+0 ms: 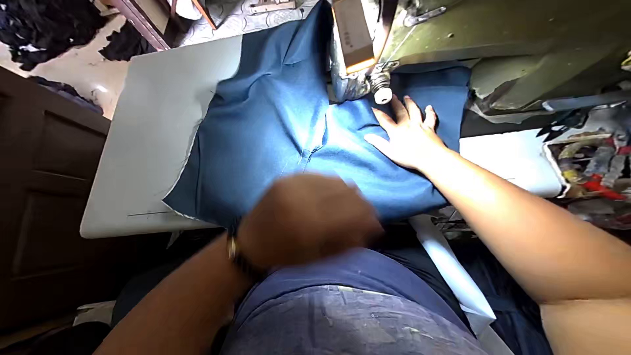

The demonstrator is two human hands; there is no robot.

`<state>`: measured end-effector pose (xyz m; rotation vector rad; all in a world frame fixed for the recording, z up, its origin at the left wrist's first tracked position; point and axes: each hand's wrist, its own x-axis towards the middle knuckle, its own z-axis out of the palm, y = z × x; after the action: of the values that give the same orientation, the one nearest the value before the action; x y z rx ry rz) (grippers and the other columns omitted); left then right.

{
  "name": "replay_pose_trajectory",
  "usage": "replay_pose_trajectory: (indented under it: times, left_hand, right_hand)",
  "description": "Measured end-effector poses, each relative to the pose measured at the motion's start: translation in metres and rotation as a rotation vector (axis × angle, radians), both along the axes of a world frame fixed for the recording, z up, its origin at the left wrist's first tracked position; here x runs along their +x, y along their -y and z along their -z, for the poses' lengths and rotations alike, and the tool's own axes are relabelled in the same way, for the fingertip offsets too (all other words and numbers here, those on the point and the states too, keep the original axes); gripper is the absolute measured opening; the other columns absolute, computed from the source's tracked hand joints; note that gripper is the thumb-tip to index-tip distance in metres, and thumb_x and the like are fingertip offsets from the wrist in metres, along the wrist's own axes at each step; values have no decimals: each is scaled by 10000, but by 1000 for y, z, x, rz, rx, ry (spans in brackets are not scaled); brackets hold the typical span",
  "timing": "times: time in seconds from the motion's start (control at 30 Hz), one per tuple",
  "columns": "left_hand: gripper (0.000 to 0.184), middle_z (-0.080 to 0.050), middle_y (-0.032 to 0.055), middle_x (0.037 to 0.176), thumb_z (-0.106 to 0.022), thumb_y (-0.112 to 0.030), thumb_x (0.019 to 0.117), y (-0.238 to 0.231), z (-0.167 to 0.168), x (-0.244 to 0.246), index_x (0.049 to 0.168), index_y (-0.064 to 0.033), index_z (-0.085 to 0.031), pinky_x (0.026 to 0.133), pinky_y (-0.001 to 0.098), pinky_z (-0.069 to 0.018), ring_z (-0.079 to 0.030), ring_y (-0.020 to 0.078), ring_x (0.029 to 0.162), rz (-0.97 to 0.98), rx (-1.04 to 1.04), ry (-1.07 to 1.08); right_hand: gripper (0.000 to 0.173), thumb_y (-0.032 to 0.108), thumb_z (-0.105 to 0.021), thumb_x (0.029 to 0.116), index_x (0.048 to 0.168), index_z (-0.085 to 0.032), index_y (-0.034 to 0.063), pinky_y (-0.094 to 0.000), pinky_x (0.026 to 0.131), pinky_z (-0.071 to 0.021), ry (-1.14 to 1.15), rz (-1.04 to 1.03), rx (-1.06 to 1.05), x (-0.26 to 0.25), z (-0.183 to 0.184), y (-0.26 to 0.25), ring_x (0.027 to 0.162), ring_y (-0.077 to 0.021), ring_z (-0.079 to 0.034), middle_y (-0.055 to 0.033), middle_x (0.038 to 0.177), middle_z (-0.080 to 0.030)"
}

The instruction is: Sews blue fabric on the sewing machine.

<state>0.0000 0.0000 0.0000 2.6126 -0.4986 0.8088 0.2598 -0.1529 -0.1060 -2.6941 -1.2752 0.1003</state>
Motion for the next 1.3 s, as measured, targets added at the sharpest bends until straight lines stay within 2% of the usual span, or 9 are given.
replay_pose_trajectory:
  times: [0.13, 0.27, 0.37, 0.57, 0.7, 1.03, 1.13, 1.2, 1.3]
  left_hand:
    - [643, -203, 71, 1719, -365, -583, 1042, -49, 103, 21, 1627, -322, -316, 1134, 791, -146, -139, 426, 1572, -600, 130, -596]
    - [711, -18, 181, 1730, -347, -711, 1001, 19, 75, 22, 1635, -476, -126, 1019, 884, -186, -51, 594, 1522, -653, 154, -1071]
    - [593, -467, 182, 1551, -389, -656, 1012, 5, 69, 36, 1526, -372, -476, 1028, 884, -178, -366, 502, 1457, -603, 205, -845]
    - [630, -281, 25, 1696, -310, -637, 1022, -42, 110, 55, 1592, -379, -379, 1092, 852, -92, -152, 347, 1587, -321, 210, -634]
    - [362, -665, 168, 1268, -452, -272, 1047, -48, 87, 80, 1293, -117, -666, 925, 675, -432, -603, 398, 1225, -319, 96, -489]
    - [307, -709, 212, 1184, -472, -100, 1045, -51, 102, 109, 1265, -19, -671, 793, 548, -580, -733, 379, 984, -344, 85, -365]
    - [309, -601, 164, 1236, -492, -211, 1061, -44, 109, 84, 1280, 2, -541, 911, 347, -559, -647, 174, 1042, -375, -199, -175]
    - [627, -421, 136, 1586, -472, -470, 1033, -34, 107, 63, 1554, -127, -405, 1157, 650, -312, -396, 274, 1481, -448, -88, -386]
    - [756, -63, 83, 1744, -265, -743, 989, -17, 101, 50, 1652, -389, -180, 998, 919, -90, -13, 490, 1568, -537, 191, -790]
  right_hand:
    - [711, 640, -350, 1015, 1587, -416, 223, -798, 1126, -157, 69, -233, 48, 46, 2, 3, 1531, -480, -240, -189, 1659, -315]
    - [597, 526, -444, 1052, 1603, -376, 305, -836, 1125, -91, 148, -193, -8, 71, -16, -9, 1526, -478, -261, -179, 1657, -328]
    - [544, 356, -457, 1058, 1596, -371, 372, -856, 1104, -21, 121, 115, 38, 51, -17, -23, 1526, -543, -174, -194, 1666, -297]
    - [539, 393, -344, 1107, 1638, -281, 325, -844, 1110, -37, -110, 341, 30, 23, -10, -3, 1571, -472, -82, -143, 1718, -177]
    - [467, 188, -430, 1064, 1521, -520, 184, -732, 1201, -71, -85, 167, 171, -13, -24, 14, 1566, -418, -184, -157, 1657, -338]
    - [531, 486, -357, 1073, 1562, -459, 304, -626, 1233, -132, -42, -2, 129, -28, 9, -4, 1556, -344, -259, -87, 1646, -381]
    - [534, 493, -355, 1071, 1567, -447, 317, -630, 1232, -125, -49, 2, 126, -25, 6, -5, 1559, -349, -247, -85, 1651, -371]
    - [530, 467, -360, 1070, 1572, -440, 315, -645, 1225, -121, -59, -2, 121, -24, 6, -5, 1559, -358, -243, -88, 1654, -366]
    - [501, 412, -429, 1065, 1544, -489, 277, -625, 1233, -141, -74, -4, 208, -26, 3, -3, 1547, -350, -277, -95, 1622, -416]
